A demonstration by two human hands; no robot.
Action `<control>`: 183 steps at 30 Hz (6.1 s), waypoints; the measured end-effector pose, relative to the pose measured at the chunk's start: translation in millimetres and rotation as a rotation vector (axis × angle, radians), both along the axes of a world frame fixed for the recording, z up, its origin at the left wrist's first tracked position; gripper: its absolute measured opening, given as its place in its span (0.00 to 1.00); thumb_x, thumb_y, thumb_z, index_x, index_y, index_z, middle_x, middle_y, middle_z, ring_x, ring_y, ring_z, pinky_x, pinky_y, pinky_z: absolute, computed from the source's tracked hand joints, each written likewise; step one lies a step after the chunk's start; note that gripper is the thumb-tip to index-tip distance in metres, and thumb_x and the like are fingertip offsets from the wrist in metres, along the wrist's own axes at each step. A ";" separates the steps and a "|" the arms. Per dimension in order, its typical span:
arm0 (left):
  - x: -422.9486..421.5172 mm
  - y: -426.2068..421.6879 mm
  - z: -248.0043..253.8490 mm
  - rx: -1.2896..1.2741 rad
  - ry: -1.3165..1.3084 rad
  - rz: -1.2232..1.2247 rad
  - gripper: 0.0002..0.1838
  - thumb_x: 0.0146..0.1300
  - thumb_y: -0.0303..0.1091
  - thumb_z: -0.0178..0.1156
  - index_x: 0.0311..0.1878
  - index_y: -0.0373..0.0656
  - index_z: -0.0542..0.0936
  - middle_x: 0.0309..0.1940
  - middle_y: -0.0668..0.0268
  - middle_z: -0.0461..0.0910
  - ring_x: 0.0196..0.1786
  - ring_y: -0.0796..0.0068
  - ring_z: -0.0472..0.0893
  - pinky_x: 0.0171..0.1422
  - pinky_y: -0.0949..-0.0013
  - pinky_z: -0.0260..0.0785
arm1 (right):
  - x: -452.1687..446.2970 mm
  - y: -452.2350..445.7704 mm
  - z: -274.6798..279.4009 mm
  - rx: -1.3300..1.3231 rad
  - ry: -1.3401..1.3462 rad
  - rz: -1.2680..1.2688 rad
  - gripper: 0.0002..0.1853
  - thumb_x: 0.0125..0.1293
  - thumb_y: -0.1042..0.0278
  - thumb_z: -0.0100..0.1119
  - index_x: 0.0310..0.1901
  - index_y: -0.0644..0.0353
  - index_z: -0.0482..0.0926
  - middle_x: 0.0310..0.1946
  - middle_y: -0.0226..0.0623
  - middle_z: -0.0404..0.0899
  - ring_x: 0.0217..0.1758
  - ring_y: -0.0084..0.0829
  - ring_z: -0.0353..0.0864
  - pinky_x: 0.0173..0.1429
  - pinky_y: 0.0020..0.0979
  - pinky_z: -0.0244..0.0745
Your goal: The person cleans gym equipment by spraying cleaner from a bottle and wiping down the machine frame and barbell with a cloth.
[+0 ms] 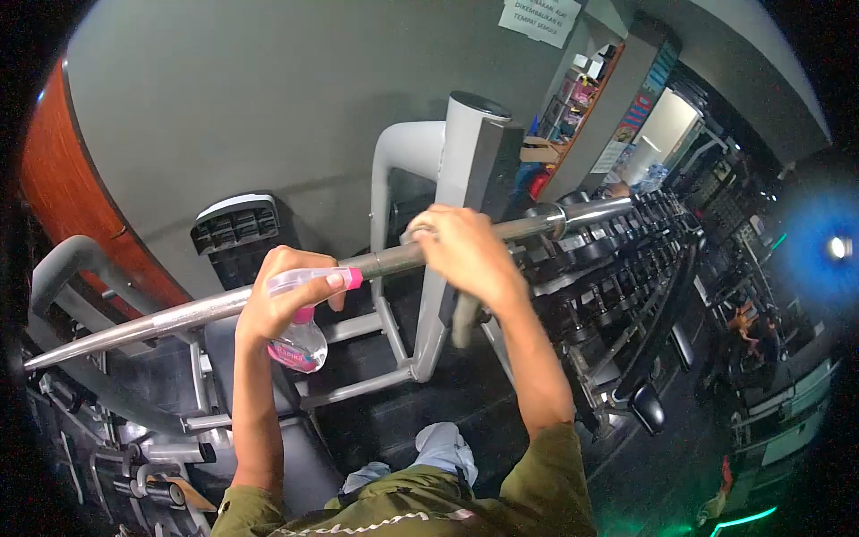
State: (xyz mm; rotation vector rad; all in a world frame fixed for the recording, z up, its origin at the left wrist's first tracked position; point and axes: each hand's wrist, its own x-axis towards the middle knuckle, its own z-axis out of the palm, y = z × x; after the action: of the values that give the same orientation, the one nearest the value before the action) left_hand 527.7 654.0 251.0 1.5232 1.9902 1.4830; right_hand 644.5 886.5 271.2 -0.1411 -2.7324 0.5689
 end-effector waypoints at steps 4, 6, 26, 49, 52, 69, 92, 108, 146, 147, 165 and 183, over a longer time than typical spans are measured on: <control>-1.8 0.0 -3.1 -0.013 0.008 0.001 0.29 0.64 0.58 0.58 0.19 0.42 0.83 0.09 0.66 0.69 0.15 0.71 0.72 0.27 0.65 0.63 | 0.4 -10.5 -3.2 0.032 0.039 0.017 0.10 0.68 0.68 0.57 0.43 0.60 0.87 0.42 0.45 0.84 0.46 0.51 0.83 0.52 0.46 0.77; -3.4 1.6 -8.1 0.029 0.026 0.017 0.29 0.64 0.59 0.58 0.20 0.43 0.83 0.09 0.66 0.69 0.16 0.71 0.72 0.27 0.65 0.63 | 12.1 -7.8 1.5 -0.017 0.011 -0.074 0.10 0.69 0.66 0.58 0.43 0.58 0.87 0.42 0.44 0.84 0.46 0.51 0.83 0.52 0.46 0.77; 19.7 35.3 -10.8 0.059 -0.091 0.165 0.24 0.60 0.52 0.57 0.22 0.41 0.84 0.12 0.68 0.69 0.18 0.79 0.67 0.27 0.69 0.56 | 21.6 110.9 5.2 0.076 0.055 0.443 0.09 0.63 0.65 0.66 0.44 0.52 0.89 0.43 0.34 0.87 0.43 0.40 0.87 0.50 0.38 0.82; 64.6 128.6 -18.0 0.143 -0.242 0.299 0.25 0.63 0.51 0.56 0.28 0.36 0.85 0.23 0.65 0.83 0.28 0.80 0.75 0.34 0.73 0.60 | 13.5 169.8 -0.9 0.466 0.289 0.930 0.08 0.63 0.68 0.57 0.38 0.48 0.86 0.40 0.26 0.79 0.37 0.30 0.86 0.36 0.35 0.81; 67.3 131.1 -23.8 0.166 -0.221 0.339 0.24 0.64 0.51 0.56 0.27 0.36 0.85 0.22 0.67 0.81 0.27 0.81 0.73 0.33 0.74 0.59 | 30.8 202.7 4.7 0.505 0.274 0.880 0.07 0.63 0.68 0.58 0.37 0.46 0.87 0.38 0.27 0.80 0.36 0.30 0.86 0.35 0.34 0.81; 63.0 135.6 -29.9 0.199 -0.007 0.443 0.25 0.65 0.51 0.56 0.24 0.37 0.82 0.17 0.70 0.74 0.23 0.83 0.67 0.29 0.72 0.53 | 32.3 225.8 34.9 0.405 -0.165 0.504 0.10 0.61 0.64 0.64 0.41 0.55 0.90 0.34 0.42 0.87 0.39 0.46 0.86 0.47 0.41 0.81; 67.1 135.9 -29.1 0.196 0.113 0.438 0.25 0.60 0.50 0.55 0.25 0.34 0.83 0.20 0.60 0.81 0.22 0.74 0.74 0.28 0.69 0.60 | 95.6 216.5 -31.1 0.650 0.327 0.467 0.07 0.60 0.67 0.65 0.40 0.48 0.88 0.45 0.24 0.82 0.36 0.25 0.83 0.31 0.27 0.80; 68.9 136.4 -30.4 0.229 0.001 0.442 0.28 0.60 0.53 0.53 0.25 0.32 0.82 0.24 0.56 0.83 0.30 0.68 0.83 0.38 0.69 0.71 | 48.4 120.3 -153.4 -2.085 0.204 0.321 0.10 0.77 0.58 0.53 0.42 0.55 0.77 0.25 0.20 0.68 0.22 0.12 0.60 0.21 0.19 0.52; 162.0 250.2 5.7 0.021 0.128 0.477 0.25 0.69 0.48 0.60 0.20 0.40 0.76 0.14 0.60 0.69 0.17 0.63 0.71 0.27 0.61 0.63 | 173.3 259.0 -113.1 -1.102 0.457 -0.146 0.19 0.77 0.51 0.55 0.54 0.59 0.80 0.39 0.27 0.81 0.32 0.14 0.79 0.22 0.16 0.66; 165.5 260.3 8.2 0.009 0.178 0.473 0.25 0.69 0.48 0.60 0.20 0.39 0.76 0.14 0.59 0.71 0.18 0.60 0.72 0.27 0.60 0.63 | 177.6 258.0 -109.6 -1.174 0.451 -0.206 0.19 0.75 0.51 0.56 0.53 0.59 0.80 0.38 0.25 0.80 0.32 0.12 0.76 0.24 0.15 0.66; 143.6 294.6 -18.4 0.083 -0.159 0.420 0.23 0.69 0.49 0.56 0.34 0.33 0.81 0.25 0.62 0.81 0.22 0.74 0.77 0.27 0.71 0.69 | 132.2 256.9 -74.9 -0.206 0.697 -0.126 0.12 0.64 0.77 0.65 0.49 0.61 0.86 0.50 0.37 0.84 0.53 0.39 0.83 0.59 0.36 0.77; 122.2 301.5 -25.6 0.330 -0.325 0.230 0.30 0.58 0.57 0.53 0.33 0.31 0.79 0.26 0.56 0.81 0.22 0.71 0.79 0.25 0.72 0.70 | 110.6 253.4 -68.9 -0.099 0.625 -0.137 0.14 0.62 0.78 0.64 0.49 0.57 0.87 0.51 0.38 0.85 0.50 0.41 0.85 0.55 0.38 0.80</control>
State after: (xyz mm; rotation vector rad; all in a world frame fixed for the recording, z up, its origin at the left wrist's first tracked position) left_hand 649.9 955.5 225.4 1.0860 1.8411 2.0860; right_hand 755.1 1139.9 202.3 -0.1437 -2.0752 0.5898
